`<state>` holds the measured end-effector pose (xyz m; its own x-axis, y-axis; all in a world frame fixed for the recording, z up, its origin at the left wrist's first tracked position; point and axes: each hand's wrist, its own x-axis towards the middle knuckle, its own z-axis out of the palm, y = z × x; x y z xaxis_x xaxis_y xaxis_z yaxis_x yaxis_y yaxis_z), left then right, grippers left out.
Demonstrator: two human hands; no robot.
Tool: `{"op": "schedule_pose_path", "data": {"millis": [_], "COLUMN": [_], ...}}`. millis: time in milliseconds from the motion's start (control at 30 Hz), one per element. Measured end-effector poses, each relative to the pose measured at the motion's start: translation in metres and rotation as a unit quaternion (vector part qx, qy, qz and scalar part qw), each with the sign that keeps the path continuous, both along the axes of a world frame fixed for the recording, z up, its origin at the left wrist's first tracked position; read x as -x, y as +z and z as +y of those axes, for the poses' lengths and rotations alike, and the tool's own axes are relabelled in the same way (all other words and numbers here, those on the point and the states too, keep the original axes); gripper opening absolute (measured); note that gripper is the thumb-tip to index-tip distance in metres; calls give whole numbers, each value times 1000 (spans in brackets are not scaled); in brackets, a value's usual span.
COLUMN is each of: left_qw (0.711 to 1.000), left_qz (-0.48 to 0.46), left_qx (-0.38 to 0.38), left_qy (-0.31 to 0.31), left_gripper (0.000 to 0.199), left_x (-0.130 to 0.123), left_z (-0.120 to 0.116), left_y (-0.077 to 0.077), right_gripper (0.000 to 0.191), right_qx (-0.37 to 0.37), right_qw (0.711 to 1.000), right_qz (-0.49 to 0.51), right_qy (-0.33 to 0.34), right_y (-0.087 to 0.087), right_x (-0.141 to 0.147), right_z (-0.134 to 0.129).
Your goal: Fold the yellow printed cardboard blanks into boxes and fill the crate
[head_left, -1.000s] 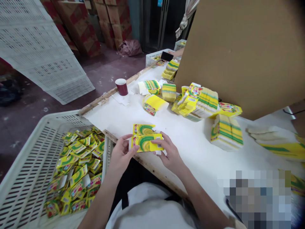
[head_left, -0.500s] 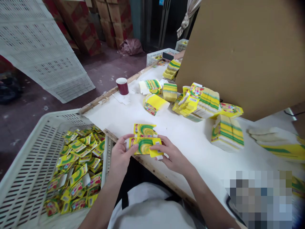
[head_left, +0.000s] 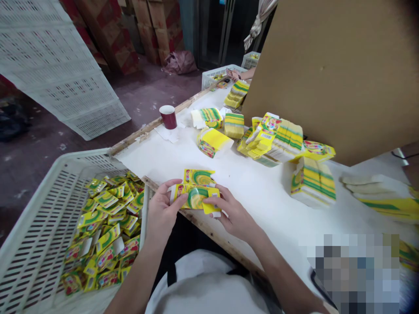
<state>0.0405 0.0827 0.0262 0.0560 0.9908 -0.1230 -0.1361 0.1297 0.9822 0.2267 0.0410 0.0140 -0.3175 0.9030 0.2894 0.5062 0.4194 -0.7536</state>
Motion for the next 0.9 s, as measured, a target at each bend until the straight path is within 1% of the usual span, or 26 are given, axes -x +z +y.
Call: {"op": "schedule_pose_path", "data": {"millis": [67, 133, 200, 233, 300, 367, 433, 500, 600, 733, 833, 867, 900], "left_qw": [1000, 1000, 1000, 1000, 999, 998, 997, 997, 997, 996, 997, 998, 998], "left_qz": [-9, -16, -18, -18, -20, -27, -35, -41, -42, -45, -33, -24, -14], "left_qx": [8, 8, 4, 5, 15, 31, 43, 45, 52, 58, 52, 48, 43], "left_qy": [-4, 0, -2, -9, -27, -44, -48, -41, -42, -48, -35, -35, -36], "left_gripper": [41, 40, 40, 41, 41, 40, 40, 40, 42, 42, 41, 40, 40], "left_x": [0, -1, -2, -3, -6, -10, -13, -15, -14, -10, -6, -6, -6], "left_z": [-1, -2, -3, -4, -7, -10, -14, -17, -17, -15, -15, -16, -17], "left_y": [-1, -1, -2, -2, -2, -3, -6, -8, -12, -13, -13, -14, -14], "right_gripper": [39, 33, 30, 33, 46, 58, 62, 66, 72, 70, 83, 84, 81], "right_qx": [1, 3, 1, 0, 3, 4, 0, 1, 38, 65, 76, 83, 89], "right_qw": [1000, 1000, 1000, 999, 996, 993, 994, 995, 991, 979, 972, 968, 965], "right_qz": [-1, 0, 12, 29, 68, 84, 70, 70, 122, 176, 206, 219, 229], "right_qy": [14, 20, 3, -16, -58, -84, -85, -67, -52, -77, -83, -86, -94], "right_y": [3, 3, 0, -3, -8, -10, -10, -9, -13, -23, -27, -27, -27], "right_x": [-2, -5, -5, -4, -1, 3, 5, 5, 4, 10, 16, 18, 21], "right_z": [0, -1, -2, -3, -3, -2, -1, 2, 4, 6, 7, 7, 7]}}
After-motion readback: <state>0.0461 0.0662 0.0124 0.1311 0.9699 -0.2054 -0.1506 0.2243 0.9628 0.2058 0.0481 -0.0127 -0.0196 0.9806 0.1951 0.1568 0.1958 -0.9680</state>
